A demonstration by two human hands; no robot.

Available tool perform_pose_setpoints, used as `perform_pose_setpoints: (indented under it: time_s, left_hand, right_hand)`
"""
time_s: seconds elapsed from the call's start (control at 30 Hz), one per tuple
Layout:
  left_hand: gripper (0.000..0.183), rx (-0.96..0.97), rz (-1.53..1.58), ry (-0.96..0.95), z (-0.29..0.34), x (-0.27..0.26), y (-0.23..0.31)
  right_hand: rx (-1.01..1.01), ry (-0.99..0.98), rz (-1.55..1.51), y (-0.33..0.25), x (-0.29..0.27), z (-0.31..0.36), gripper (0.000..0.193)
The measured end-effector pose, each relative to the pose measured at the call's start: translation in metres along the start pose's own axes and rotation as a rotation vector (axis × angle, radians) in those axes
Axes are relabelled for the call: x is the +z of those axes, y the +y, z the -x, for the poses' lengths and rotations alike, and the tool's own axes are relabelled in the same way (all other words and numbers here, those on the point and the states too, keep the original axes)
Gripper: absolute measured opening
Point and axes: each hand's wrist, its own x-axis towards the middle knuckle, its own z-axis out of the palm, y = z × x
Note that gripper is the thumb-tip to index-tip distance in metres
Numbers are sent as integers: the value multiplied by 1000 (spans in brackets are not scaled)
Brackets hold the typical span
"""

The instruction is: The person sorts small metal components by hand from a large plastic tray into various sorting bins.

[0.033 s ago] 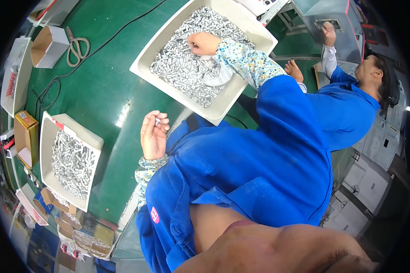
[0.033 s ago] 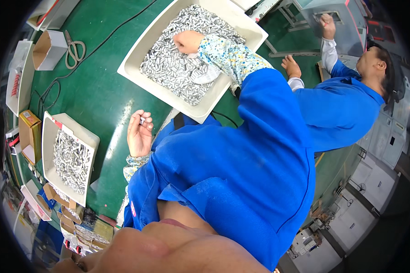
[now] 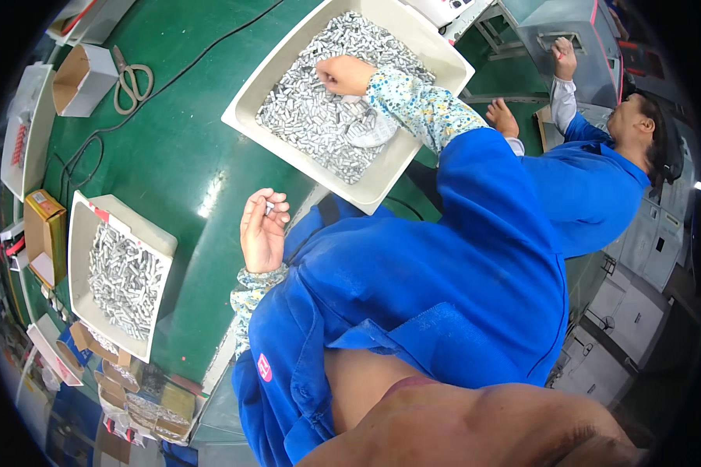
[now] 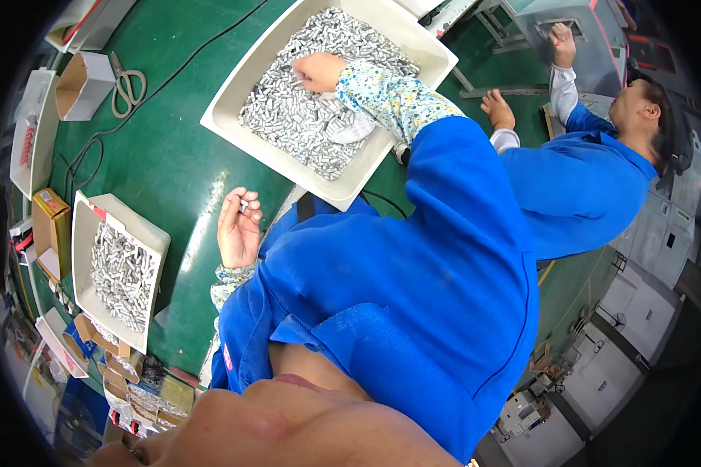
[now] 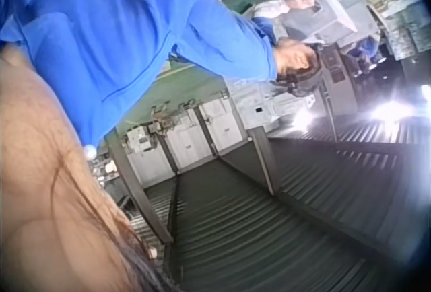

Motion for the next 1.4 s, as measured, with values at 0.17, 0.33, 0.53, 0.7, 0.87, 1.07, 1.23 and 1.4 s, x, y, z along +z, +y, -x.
perform_pose_setpoints:
  time_s: [0.17, 0.33, 0.53, 0.7, 0.87, 1.07, 1.23, 1.4]
  left_hand:
    - [16, -2, 5, 25, -2, 4, 3]
    - [19, 18, 0, 12, -4, 2, 3]
    - [18, 34, -50, 14, -7, -2, 3]
    - [20, 25, -97, 27, -7, -7, 4]
    - [27, -30, 189, -37, -11, 0, 7]
    - [28, -208, 255, 68, -13, 8, -3]
    - [22, -291, 283, -23, -8, -7, -4]
    - [19, -191, 188, 10, -5, -13, -4]
  right_hand:
    - [43, 129, 294, -17, 25, -2, 18]
    - [34, 140, 333, -21, 28, -3, 17]
    - [80, -22, 389, -25, 18, 0, 16]
    - [133, 119, -92, -19, 0, 4, 18]
    - [-240, 248, -441, -106, -12, 28, 16]
    - [-676, 222, -99, -193, 21, 69, 10]
    - [-715, -80, -341, -157, -2, 65, 20]
    - [-217, 4, 367, -40, -5, 60, 31]
